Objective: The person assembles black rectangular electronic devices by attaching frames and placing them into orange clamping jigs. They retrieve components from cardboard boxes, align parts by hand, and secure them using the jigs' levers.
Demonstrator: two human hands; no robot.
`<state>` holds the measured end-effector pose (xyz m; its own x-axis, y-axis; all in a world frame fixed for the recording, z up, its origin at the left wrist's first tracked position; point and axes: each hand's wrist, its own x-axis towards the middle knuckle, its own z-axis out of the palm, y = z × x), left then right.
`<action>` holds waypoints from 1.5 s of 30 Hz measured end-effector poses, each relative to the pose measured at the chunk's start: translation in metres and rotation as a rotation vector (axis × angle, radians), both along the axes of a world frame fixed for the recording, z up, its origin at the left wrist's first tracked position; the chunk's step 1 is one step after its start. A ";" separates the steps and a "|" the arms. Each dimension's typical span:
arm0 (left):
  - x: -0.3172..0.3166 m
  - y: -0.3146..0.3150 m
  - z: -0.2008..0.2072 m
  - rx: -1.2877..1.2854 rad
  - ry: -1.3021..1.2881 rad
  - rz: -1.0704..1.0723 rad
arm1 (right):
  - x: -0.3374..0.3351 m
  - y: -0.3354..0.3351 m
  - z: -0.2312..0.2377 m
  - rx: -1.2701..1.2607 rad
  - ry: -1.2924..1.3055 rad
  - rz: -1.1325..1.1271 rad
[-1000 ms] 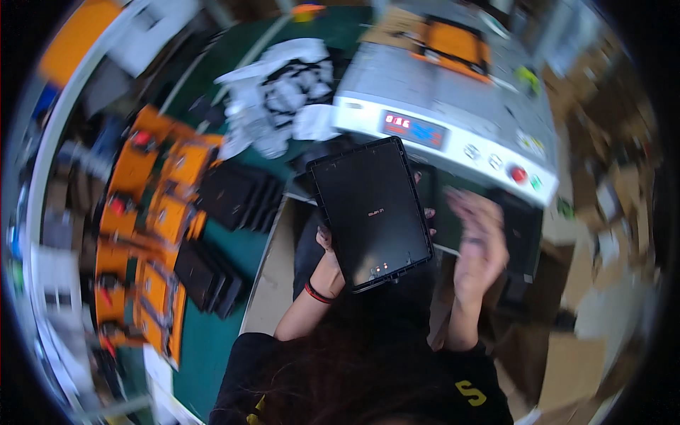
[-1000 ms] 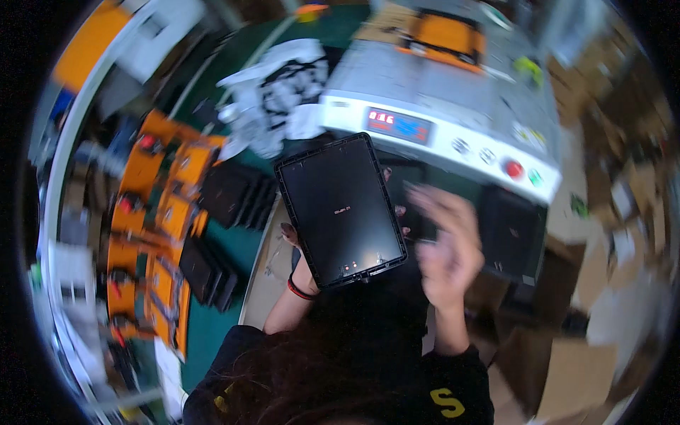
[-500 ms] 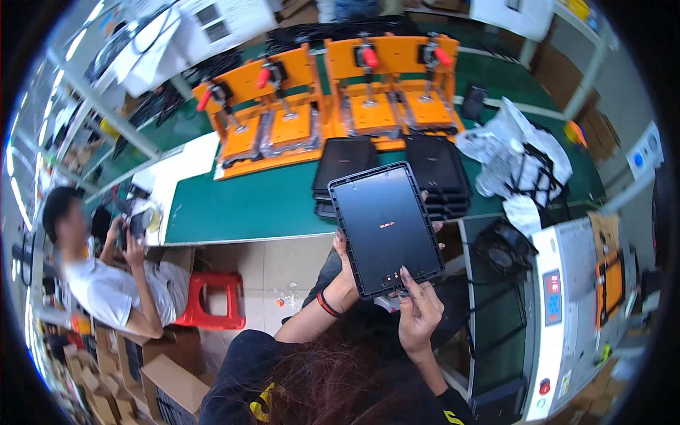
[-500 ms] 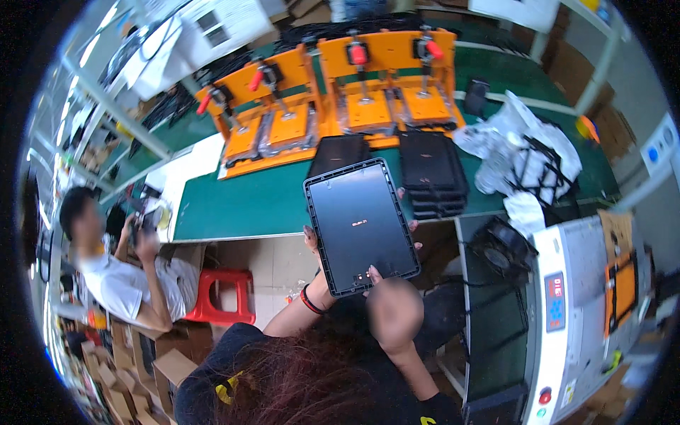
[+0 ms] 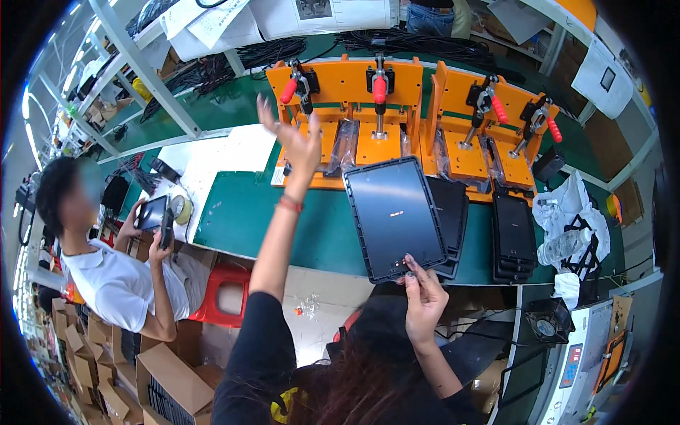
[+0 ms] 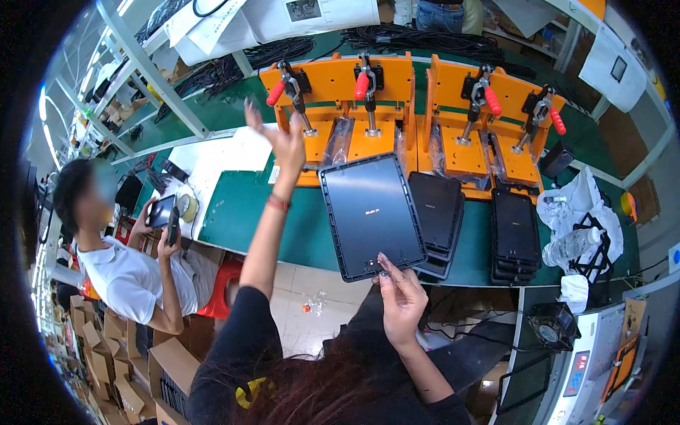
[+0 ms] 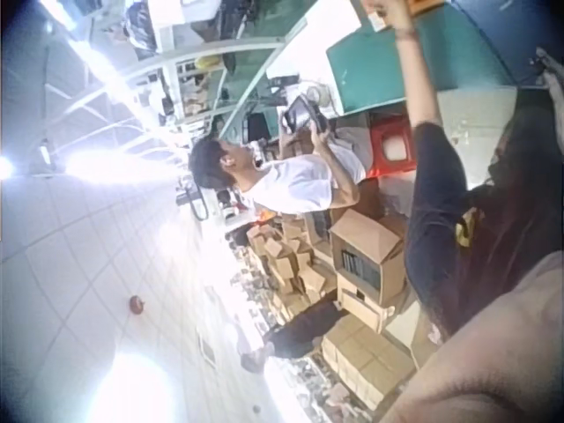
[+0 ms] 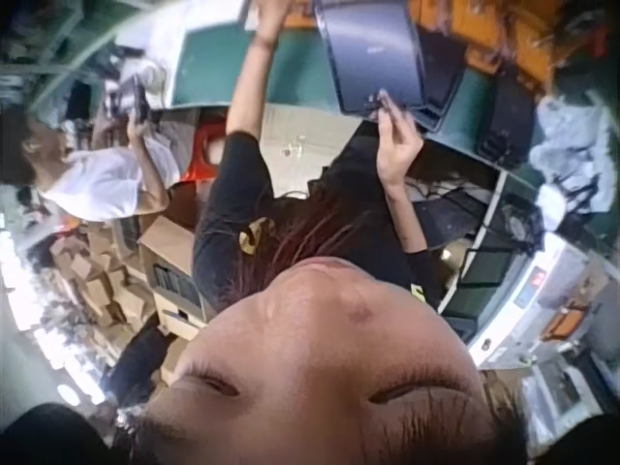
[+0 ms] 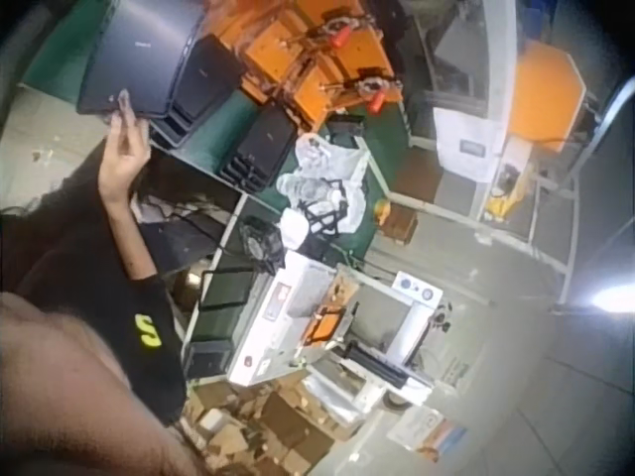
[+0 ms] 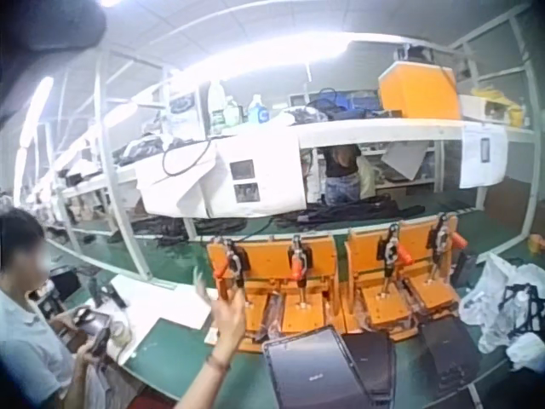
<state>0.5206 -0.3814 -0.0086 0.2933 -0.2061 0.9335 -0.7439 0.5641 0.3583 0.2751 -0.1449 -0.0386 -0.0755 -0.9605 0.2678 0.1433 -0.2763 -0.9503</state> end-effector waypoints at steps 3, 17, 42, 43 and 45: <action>0.021 -0.077 0.022 -0.279 -0.177 0.154 | 0.022 -0.012 -0.017 0.048 0.048 0.016; 0.073 -0.152 0.140 0.617 -0.155 -0.427 | 0.184 -0.118 -0.088 0.098 -0.032 0.094; 0.106 -0.008 -0.081 0.816 0.450 -0.198 | 0.224 -0.229 -0.076 0.204 -0.421 0.324; 0.107 -0.006 -0.080 0.844 0.463 -0.206 | 0.228 -0.228 -0.076 0.205 -0.479 0.329; 0.111 -0.002 -0.077 0.900 0.490 -0.224 | 0.225 -0.228 -0.076 0.220 -0.474 0.336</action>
